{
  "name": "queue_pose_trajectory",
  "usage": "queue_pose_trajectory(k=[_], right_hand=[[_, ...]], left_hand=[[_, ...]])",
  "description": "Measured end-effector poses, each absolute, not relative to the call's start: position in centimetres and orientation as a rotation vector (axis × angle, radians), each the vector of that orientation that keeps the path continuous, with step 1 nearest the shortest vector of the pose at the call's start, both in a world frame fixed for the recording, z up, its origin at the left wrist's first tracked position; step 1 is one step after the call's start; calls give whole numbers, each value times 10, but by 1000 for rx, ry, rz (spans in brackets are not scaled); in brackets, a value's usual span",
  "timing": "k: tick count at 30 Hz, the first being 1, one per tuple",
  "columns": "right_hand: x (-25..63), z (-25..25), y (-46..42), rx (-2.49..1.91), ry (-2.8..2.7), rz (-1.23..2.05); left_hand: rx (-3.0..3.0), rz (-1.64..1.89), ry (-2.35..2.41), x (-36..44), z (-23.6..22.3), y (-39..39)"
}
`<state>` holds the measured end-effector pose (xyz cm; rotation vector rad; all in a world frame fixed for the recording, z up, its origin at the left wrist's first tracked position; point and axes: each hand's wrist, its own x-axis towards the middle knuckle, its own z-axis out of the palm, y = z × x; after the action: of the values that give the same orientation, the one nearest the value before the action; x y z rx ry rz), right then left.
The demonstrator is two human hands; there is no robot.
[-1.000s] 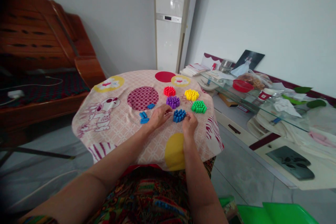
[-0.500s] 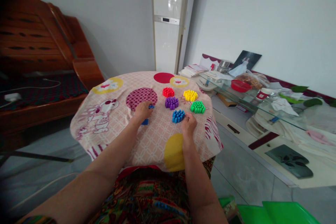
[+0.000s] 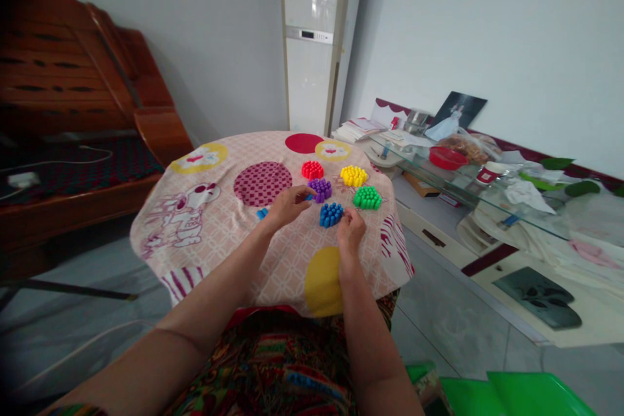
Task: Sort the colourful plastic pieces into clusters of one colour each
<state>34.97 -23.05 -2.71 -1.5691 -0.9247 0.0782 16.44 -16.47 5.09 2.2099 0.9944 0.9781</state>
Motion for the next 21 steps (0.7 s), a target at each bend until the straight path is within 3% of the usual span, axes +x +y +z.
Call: queue_pose_trajectory(k=[12,21], right_hand=[[353,-22,-235,-1449,-827,117],[355,-26,-234,-1456,-845,109]], left_hand=[[2466,947,658,226,58,-197],[2680,794,720,238,37,-189]])
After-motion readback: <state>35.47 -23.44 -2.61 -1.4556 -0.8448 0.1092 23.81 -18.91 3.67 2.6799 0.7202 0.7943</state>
